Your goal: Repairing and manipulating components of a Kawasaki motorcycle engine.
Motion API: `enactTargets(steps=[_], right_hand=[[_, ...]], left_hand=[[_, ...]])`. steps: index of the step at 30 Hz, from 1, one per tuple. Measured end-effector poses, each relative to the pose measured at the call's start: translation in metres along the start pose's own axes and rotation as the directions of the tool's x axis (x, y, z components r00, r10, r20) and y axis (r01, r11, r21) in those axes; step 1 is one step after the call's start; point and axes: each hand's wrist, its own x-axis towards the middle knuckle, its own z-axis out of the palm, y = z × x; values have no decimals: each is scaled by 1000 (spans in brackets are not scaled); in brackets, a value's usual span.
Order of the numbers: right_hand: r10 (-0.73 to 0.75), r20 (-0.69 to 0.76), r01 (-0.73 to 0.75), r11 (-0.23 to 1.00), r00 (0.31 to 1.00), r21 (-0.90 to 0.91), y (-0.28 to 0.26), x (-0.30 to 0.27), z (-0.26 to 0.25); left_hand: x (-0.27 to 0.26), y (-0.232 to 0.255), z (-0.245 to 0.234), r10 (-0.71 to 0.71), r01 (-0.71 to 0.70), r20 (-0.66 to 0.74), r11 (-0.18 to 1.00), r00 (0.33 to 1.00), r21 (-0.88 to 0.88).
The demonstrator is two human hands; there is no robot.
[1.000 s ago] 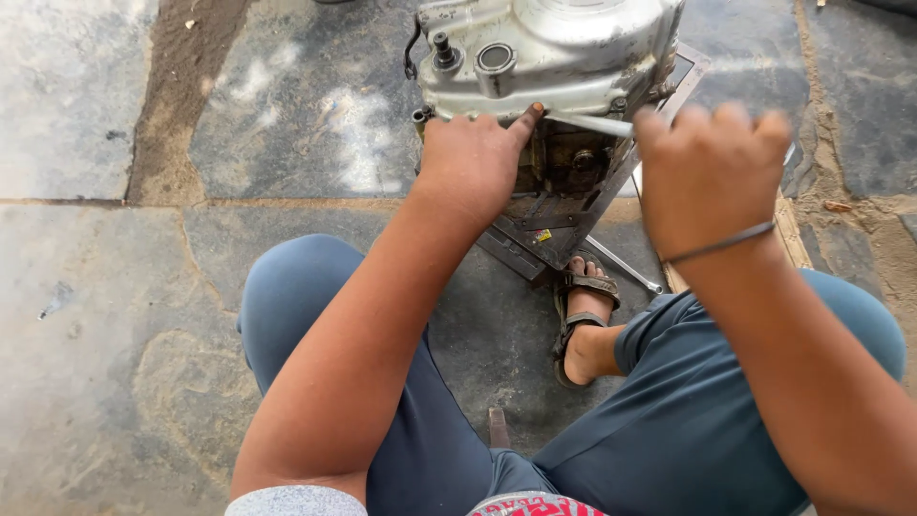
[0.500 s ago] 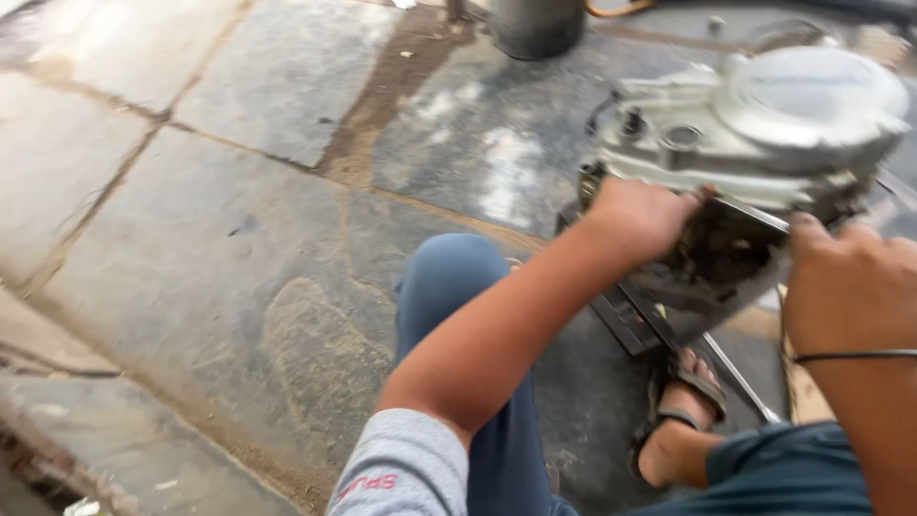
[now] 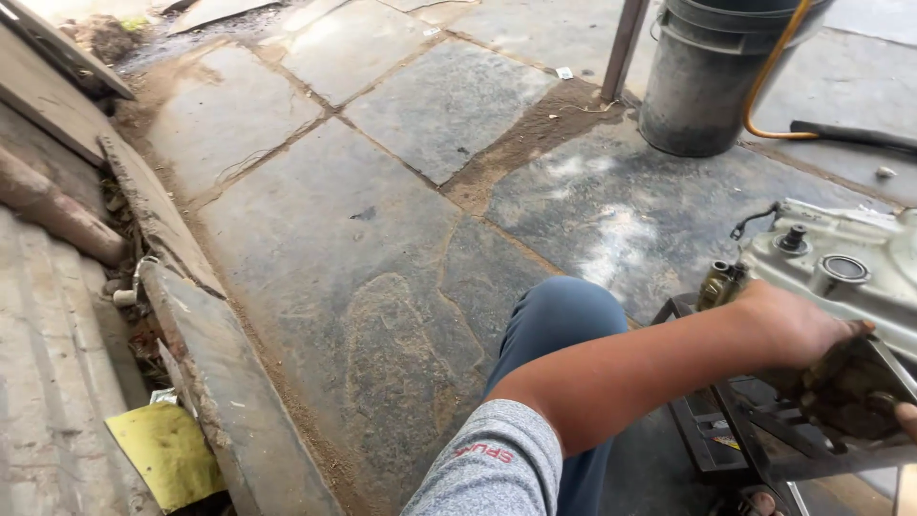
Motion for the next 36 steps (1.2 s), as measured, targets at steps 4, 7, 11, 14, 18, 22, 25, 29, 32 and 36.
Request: enactTargets(steps=[4, 7, 11, 14, 18, 22, 25, 29, 32, 36], right_hand=[[229, 216, -230, 973, 949, -22, -26, -13, -24], [268, 275, -256, 963, 923, -80, 5, -5, -20], [59, 90, -60, 998, 994, 2, -24, -26, -25], [394, 75, -388, 918, 916, -84, -266, -114, -31], [178, -121, -189, 978, 977, -89, -309, -137, -2], [466, 32, -464, 871, 884, 161, -369, -155, -20], [537, 170, -551, 710, 827, 439, -386, -159, -25], [458, 107, -457, 781, 882, 426, -385, -161, -26], [263, -53, -247, 947, 963, 204, -371, -157, -27], [253, -164, -281, 942, 954, -185, -445, -166, -54]], left_hand=[[-6, 3, -6, 50, -50, 47, 999, 998, 4], [-11, 2, -8, 57, -56, 72, 998, 996, -8], [-9, 4, -9, 44, -42, 75, 999, 996, -33], [15, 0, 27, 55, -51, -233, 998, 971, 22], [-20, -4, -15, 92, -103, -112, 990, 989, -100], [-44, -1, -41, 86, -104, -134, 986, 987, -133], [-59, -2, -52, 108, -126, -138, 983, 984, -130], [-65, -4, -54, 76, -159, -400, 971, 913, -178], [-57, -3, -46, -44, -121, -390, 913, 920, -389], [-60, 4, -54, -169, -127, -451, 823, 876, -554]])
